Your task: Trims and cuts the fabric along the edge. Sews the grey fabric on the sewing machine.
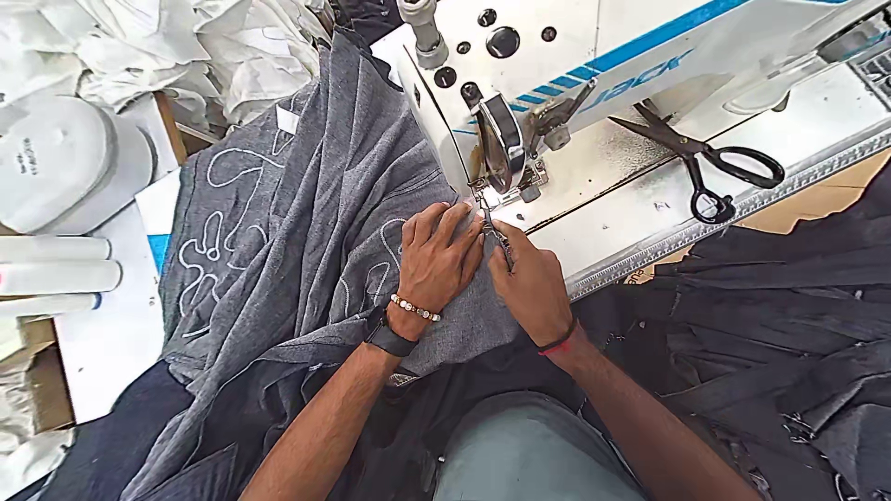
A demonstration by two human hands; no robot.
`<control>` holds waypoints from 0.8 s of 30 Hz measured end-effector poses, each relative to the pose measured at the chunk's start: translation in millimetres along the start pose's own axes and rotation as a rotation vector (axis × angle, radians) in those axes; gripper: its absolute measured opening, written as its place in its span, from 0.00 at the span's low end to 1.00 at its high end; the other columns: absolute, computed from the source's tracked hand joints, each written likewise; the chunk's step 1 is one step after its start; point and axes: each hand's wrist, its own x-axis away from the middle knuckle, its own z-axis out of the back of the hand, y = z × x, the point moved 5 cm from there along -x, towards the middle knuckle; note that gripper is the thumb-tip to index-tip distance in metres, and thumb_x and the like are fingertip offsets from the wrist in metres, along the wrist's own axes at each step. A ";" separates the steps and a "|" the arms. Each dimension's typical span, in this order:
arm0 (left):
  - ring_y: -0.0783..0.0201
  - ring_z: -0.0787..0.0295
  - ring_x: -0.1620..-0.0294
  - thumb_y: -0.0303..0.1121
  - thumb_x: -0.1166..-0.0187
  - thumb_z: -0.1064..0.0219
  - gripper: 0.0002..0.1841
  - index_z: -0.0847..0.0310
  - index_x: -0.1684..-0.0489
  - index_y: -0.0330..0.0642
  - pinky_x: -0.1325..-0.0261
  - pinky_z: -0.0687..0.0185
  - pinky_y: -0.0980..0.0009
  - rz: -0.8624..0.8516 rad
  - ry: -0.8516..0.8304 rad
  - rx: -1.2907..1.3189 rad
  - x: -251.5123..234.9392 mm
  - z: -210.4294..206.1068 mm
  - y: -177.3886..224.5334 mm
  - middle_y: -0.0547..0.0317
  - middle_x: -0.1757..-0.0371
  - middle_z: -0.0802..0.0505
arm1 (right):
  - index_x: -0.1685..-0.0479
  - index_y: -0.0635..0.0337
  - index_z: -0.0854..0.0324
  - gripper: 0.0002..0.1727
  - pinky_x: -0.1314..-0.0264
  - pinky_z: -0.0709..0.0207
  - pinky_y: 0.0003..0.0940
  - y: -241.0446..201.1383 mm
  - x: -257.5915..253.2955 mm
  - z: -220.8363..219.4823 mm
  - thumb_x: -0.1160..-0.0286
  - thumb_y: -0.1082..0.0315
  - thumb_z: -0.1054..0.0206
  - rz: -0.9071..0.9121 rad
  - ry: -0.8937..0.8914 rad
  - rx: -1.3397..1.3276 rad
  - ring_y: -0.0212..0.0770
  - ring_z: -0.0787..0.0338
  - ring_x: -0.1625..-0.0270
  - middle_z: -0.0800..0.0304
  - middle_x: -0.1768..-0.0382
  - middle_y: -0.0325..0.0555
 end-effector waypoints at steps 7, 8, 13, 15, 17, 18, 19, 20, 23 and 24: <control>0.54 0.34 0.14 0.45 0.11 0.52 0.25 0.24 0.17 0.61 0.16 0.43 0.52 0.100 -0.090 0.032 9.8 -5.9 7.5 0.64 0.14 0.25 | 0.28 0.54 0.17 0.24 0.74 0.20 0.38 0.3 34.5 15.0 0.20 0.56 0.41 -0.048 -0.120 -0.046 0.37 0.15 0.77 0.13 0.78 0.38; 0.54 0.34 0.15 0.46 0.11 0.52 0.25 0.24 0.17 0.61 0.16 0.43 0.52 0.097 -0.095 0.037 8.6 -5.9 6.7 0.63 0.14 0.24 | 0.29 0.52 0.15 0.24 0.75 0.23 0.35 -0.5 36.1 21.0 0.21 0.58 0.40 -0.048 -0.103 -0.094 0.33 0.17 0.78 0.13 0.78 0.36; 0.53 0.32 0.17 0.46 0.12 0.48 0.23 0.17 0.24 0.58 0.18 0.42 0.51 0.069 -0.060 0.035 6.0 -4.7 7.3 0.61 0.17 0.21 | 0.28 0.52 0.14 0.25 0.82 0.30 0.35 -4.9 29.1 25.2 0.21 0.59 0.41 0.010 -0.044 0.008 0.33 0.24 0.85 0.19 0.86 0.35; 0.52 0.31 0.18 0.46 0.12 0.47 0.21 0.15 0.26 0.59 0.19 0.41 0.51 0.064 -0.049 0.018 4.6 -3.4 7.0 0.61 0.19 0.20 | 0.27 0.52 0.14 0.25 0.82 0.32 0.36 -5.4 21.1 22.2 0.22 0.60 0.41 0.026 -0.030 0.055 0.35 0.24 0.85 0.20 0.86 0.35; 0.52 0.31 0.18 0.46 0.12 0.46 0.21 0.15 0.27 0.59 0.19 0.42 0.50 0.067 -0.058 -0.001 4.9 -2.3 7.5 0.61 0.19 0.20 | 0.27 0.52 0.15 0.26 0.81 0.30 0.40 -7.3 16.3 19.6 0.24 0.61 0.40 0.018 -0.048 0.109 0.39 0.21 0.83 0.18 0.85 0.37; 0.52 0.32 0.18 0.47 0.13 0.46 0.21 0.14 0.28 0.60 0.19 0.42 0.50 0.065 -0.055 -0.012 4.8 -2.2 7.9 0.61 0.19 0.19 | 0.27 0.50 0.15 0.26 0.80 0.30 0.41 -7.0 14.8 19.6 0.26 0.61 0.39 0.005 -0.058 0.122 0.40 0.20 0.82 0.18 0.83 0.37; 0.51 0.31 0.18 0.47 0.13 0.46 0.21 0.14 0.28 0.60 0.19 0.42 0.50 0.062 -0.051 -0.017 4.2 -2.0 8.1 0.61 0.20 0.19 | 0.28 0.49 0.14 0.26 0.79 0.30 0.41 -6.0 13.6 20.2 0.28 0.60 0.38 -0.009 -0.059 0.126 0.40 0.20 0.81 0.16 0.81 0.37; 0.51 0.31 0.18 0.47 0.13 0.45 0.21 0.13 0.29 0.59 0.19 0.41 0.50 0.056 -0.044 -0.013 3.9 -2.0 8.3 0.60 0.20 0.18 | 0.29 0.49 0.14 0.26 0.78 0.28 0.42 -4.9 13.0 21.0 0.29 0.61 0.36 -0.021 -0.062 0.120 0.39 0.18 0.79 0.14 0.79 0.38; 0.51 0.30 0.18 0.48 0.13 0.44 0.20 0.12 0.32 0.58 0.19 0.41 0.49 0.040 -0.033 -0.004 4.6 -0.7 8.1 0.59 0.22 0.18 | 0.31 0.48 0.12 0.25 0.79 0.30 0.39 -3.6 9.8 20.8 0.30 0.62 0.36 -0.034 -0.067 0.098 0.37 0.22 0.81 0.16 0.80 0.37; 0.51 0.30 0.19 0.48 0.13 0.43 0.19 0.11 0.33 0.58 0.19 0.41 0.49 0.031 -0.031 -0.005 4.4 -0.4 6.7 0.59 0.22 0.17 | 0.31 0.48 0.12 0.25 0.80 0.31 0.38 -3.6 7.8 19.6 0.29 0.62 0.36 -0.032 -0.067 0.097 0.37 0.23 0.82 0.18 0.82 0.36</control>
